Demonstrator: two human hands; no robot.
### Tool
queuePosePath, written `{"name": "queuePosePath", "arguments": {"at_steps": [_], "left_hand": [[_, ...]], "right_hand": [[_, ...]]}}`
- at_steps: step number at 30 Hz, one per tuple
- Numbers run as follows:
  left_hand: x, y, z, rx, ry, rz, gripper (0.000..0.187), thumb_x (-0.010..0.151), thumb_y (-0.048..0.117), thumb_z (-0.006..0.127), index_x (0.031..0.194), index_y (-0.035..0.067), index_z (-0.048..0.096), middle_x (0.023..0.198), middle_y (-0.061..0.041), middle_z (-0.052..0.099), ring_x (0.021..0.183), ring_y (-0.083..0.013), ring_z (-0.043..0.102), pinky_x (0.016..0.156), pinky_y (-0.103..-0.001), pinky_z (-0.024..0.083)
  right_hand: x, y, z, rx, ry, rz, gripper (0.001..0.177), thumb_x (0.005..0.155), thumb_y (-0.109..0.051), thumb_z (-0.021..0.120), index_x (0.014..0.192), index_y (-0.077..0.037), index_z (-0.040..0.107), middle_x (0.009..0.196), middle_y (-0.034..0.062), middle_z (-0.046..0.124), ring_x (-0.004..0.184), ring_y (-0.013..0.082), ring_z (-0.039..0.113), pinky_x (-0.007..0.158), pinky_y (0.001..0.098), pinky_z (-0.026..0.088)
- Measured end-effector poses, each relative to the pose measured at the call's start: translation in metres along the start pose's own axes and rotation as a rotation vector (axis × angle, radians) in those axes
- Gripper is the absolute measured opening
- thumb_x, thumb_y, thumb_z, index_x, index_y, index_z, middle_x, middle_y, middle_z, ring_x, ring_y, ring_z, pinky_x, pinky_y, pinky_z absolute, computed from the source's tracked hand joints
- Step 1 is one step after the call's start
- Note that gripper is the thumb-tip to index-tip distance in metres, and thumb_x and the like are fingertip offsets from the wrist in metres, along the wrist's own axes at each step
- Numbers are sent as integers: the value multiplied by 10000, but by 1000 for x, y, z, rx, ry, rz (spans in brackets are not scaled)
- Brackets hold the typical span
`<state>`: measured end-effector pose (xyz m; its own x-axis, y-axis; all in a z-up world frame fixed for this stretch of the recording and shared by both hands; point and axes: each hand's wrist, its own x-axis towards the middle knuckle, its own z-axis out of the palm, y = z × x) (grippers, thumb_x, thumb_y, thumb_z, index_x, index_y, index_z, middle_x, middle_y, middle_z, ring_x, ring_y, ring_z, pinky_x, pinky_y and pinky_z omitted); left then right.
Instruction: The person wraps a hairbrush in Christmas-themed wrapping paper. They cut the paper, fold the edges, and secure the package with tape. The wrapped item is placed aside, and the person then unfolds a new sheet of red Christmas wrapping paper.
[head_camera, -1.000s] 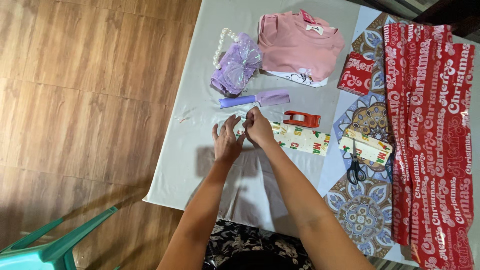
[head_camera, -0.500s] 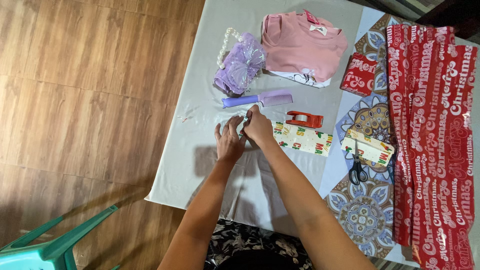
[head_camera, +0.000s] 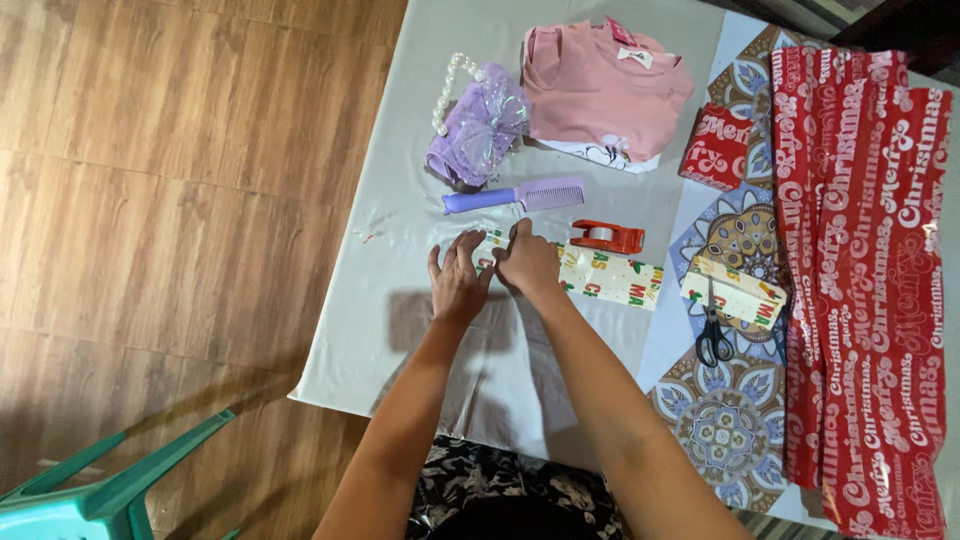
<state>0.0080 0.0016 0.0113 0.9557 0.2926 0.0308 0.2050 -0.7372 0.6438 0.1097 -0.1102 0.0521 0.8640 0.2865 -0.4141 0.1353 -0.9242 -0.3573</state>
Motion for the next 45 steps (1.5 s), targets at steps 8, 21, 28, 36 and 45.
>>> {"name": "queuePosePath", "arguments": {"at_steps": [8,21,28,36,45], "left_hand": [[1,4,4,37,24,-40,521,955,154,607,1450,169,447,1478,22,574,1466,-168,422,1225,-596,170],[-7,15,16,671,-10,163,621,961,199,560,1569,159,440,1622,-24,448,1567,-220,331,1265,-549,176],[-11,45,60,319,-80,323,627,1015,382,513,1570,115,397,1647,-124,343,1531,-287,308,1241,-529,190],[-10,54,44,334,-33,332,600,1050,386,489,1589,132,412,1668,-87,362,1551,-244,316,1258,-510,201],[-16,110,104,178,-154,472,627,1039,348,548,1564,30,421,1631,-157,417,1539,-284,349,1255,-551,243]], "right_hand": [[-11,-13,7,-125,126,7,615,856,-545,701,1126,-13,552,910,175,750,950,365,706,919,534,432],[-40,43,13,-2,314,-33,379,969,-374,586,1189,-67,604,1132,152,708,1135,339,623,974,508,421],[-69,89,45,-189,515,-295,590,1007,-223,487,1578,-86,429,1655,151,392,1563,260,319,1284,490,180],[-76,157,9,-100,193,-66,682,1047,-460,391,1591,-60,290,1677,129,251,1565,265,180,1248,522,74],[-93,207,6,-118,317,40,664,1055,-460,365,1615,-115,275,1695,98,235,1572,265,176,1246,576,69]]}}
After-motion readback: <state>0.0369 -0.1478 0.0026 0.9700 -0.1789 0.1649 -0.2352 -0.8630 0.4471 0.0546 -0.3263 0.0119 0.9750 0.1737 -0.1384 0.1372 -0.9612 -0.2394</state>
